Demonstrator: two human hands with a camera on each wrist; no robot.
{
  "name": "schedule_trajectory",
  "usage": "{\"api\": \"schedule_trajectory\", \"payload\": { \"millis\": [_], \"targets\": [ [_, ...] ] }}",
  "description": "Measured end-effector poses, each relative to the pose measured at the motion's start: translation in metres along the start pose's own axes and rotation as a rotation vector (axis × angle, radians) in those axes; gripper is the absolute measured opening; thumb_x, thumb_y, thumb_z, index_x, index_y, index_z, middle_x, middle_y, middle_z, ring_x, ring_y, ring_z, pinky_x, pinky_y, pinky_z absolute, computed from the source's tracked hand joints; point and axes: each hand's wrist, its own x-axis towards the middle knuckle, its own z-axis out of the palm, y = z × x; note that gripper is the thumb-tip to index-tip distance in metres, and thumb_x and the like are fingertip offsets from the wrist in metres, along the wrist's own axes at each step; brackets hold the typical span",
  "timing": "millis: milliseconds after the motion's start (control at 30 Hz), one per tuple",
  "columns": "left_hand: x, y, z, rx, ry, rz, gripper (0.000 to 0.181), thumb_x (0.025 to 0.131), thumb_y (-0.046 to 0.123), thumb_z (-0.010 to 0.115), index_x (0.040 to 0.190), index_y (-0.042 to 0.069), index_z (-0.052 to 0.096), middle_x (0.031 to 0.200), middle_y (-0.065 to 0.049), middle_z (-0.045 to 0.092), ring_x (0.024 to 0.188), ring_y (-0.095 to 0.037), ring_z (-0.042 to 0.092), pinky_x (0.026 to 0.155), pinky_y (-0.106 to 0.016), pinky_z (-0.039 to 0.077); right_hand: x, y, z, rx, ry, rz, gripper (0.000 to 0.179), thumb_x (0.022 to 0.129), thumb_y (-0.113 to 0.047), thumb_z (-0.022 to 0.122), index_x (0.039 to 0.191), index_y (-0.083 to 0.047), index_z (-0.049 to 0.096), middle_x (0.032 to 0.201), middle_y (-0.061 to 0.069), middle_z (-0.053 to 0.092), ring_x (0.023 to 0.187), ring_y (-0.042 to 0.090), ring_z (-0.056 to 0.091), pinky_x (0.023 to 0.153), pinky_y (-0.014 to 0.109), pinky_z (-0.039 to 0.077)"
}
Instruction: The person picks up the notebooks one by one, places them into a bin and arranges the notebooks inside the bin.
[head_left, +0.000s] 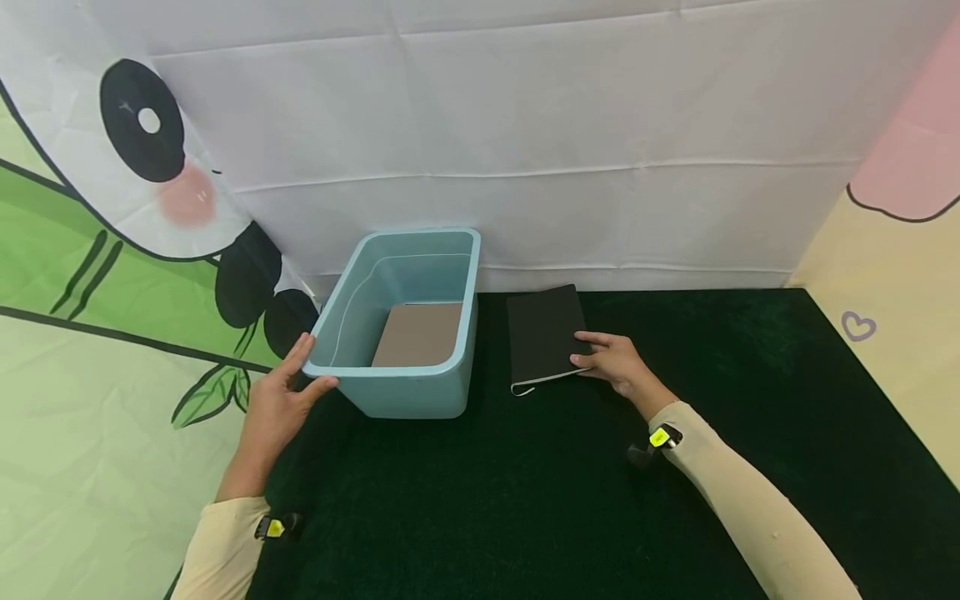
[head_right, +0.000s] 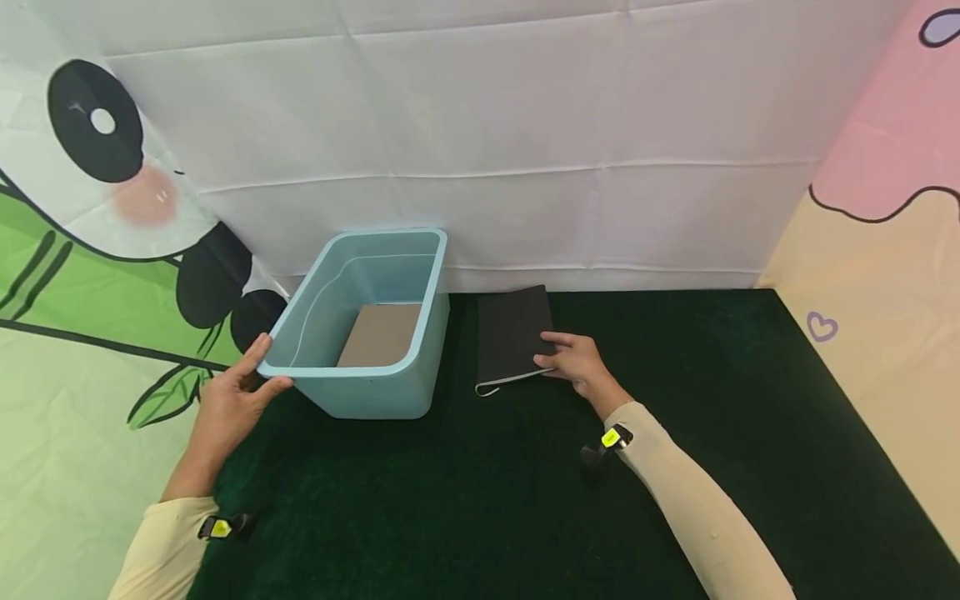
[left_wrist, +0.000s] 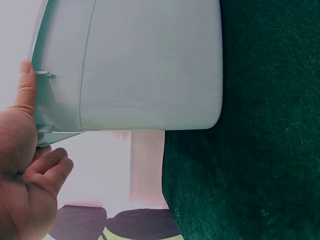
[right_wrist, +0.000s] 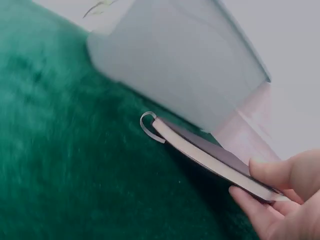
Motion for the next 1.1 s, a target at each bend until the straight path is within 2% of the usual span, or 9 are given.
{"api": "schedule_trajectory", "payload": {
  "millis": [133,200,300,400,533,667,833,933,1100],
  "targets": [
    [0.000,0.000,0.000,0.002,0.005,0.003,0.080,0.095,0.038,0.072,0.161,0.021,0.031,0.166,-0.004,0.027,0.147,-0.043,0.035,0.109,-0.064,0.038,0.000,0.001,-0.003,0.184,-0.013,0.056,0.066,0.097,0.003,0.066,0.157,-0.009,0.042,0.170,0.015,0.013,0.107,0.013,0.066,0.092,0.030,0.059],
    [0.000,0.001,0.000,0.004,0.004,0.003,0.080,0.095,0.039,0.072,0.161,0.021,0.031,0.166,-0.004,0.027,0.147,-0.044,0.036,0.109,-0.064,0.038,0.000,0.002,-0.004,0.251,-0.019,0.072,0.066,0.097,0.003,0.065,0.157,-0.011,0.041,0.172,0.012,0.009,0.105,0.011,0.066,0.092,0.029,0.059],
    [0.000,0.002,0.000,0.004,0.000,0.000,0.081,0.095,0.039,0.072,0.161,0.020,0.031,0.166,-0.004,0.028,0.147,-0.044,0.036,0.109,-0.065,0.038,0.000,0.001,-0.006,0.335,-0.046,0.082,0.068,0.099,0.004,0.062,0.159,-0.013,0.037,0.172,0.010,0.011,0.122,0.018,0.062,0.100,0.032,0.055],
    [0.000,0.002,-0.001,0.002,0.001,0.002,0.081,0.094,0.038,0.073,0.161,0.020,0.032,0.166,-0.005,0.028,0.146,-0.044,0.036,0.109,-0.065,0.038,0.000,-0.001,-0.006,0.414,-0.078,0.086,0.067,0.101,0.003,0.058,0.161,-0.014,0.033,0.170,0.010,0.018,0.142,0.024,0.046,0.111,0.037,0.045],
    [0.000,0.003,-0.002,0.004,0.003,0.011,0.081,0.094,0.037,0.073,0.161,0.017,0.032,0.166,-0.006,0.029,0.145,-0.044,0.038,0.108,-0.062,0.040,-0.003,-0.005,-0.009,0.511,-0.107,0.100,0.065,0.104,0.002,0.053,0.162,-0.016,0.030,0.169,0.010,0.022,0.150,0.024,0.034,0.116,0.039,0.038],
    [-0.001,0.004,-0.003,0.015,-0.003,0.008,0.082,0.093,0.037,0.074,0.161,0.017,0.032,0.165,-0.007,0.029,0.144,-0.044,0.039,0.107,-0.061,0.041,-0.009,-0.010,-0.012,0.556,-0.120,0.113,0.068,0.104,0.002,0.053,0.163,-0.018,0.027,0.170,0.009,0.020,0.150,0.021,0.034,0.112,0.035,0.044],
    [-0.002,0.003,-0.004,0.025,0.004,0.012,0.082,0.093,0.036,0.074,0.161,0.018,0.031,0.165,-0.008,0.029,0.144,-0.045,0.040,0.106,-0.061,0.042,-0.019,-0.014,-0.019,0.565,-0.137,0.088,0.069,0.104,0.001,0.054,0.164,-0.018,0.026,0.171,0.008,0.017,0.127,0.010,0.058,0.097,0.027,0.056],
    [-0.001,0.003,-0.005,0.028,0.008,0.018,0.081,0.094,0.035,0.074,0.160,0.019,0.031,0.165,-0.008,0.029,0.144,-0.045,0.040,0.106,-0.061,0.042,-0.025,-0.018,-0.023,0.571,-0.156,0.059,0.069,0.104,0.001,0.053,0.164,-0.018,0.026,0.171,0.009,0.014,0.111,0.006,0.066,0.094,0.025,0.057],
    [0.000,0.003,-0.004,0.024,-0.002,0.008,0.081,0.094,0.036,0.073,0.161,0.020,0.030,0.165,-0.007,0.028,0.145,-0.044,0.038,0.107,-0.061,0.041,-0.038,-0.024,-0.028,0.576,-0.182,0.028,0.070,0.104,0.001,0.054,0.164,-0.019,0.024,0.172,0.009,0.012,0.110,0.006,0.067,0.095,0.025,0.056]
  ]
}}
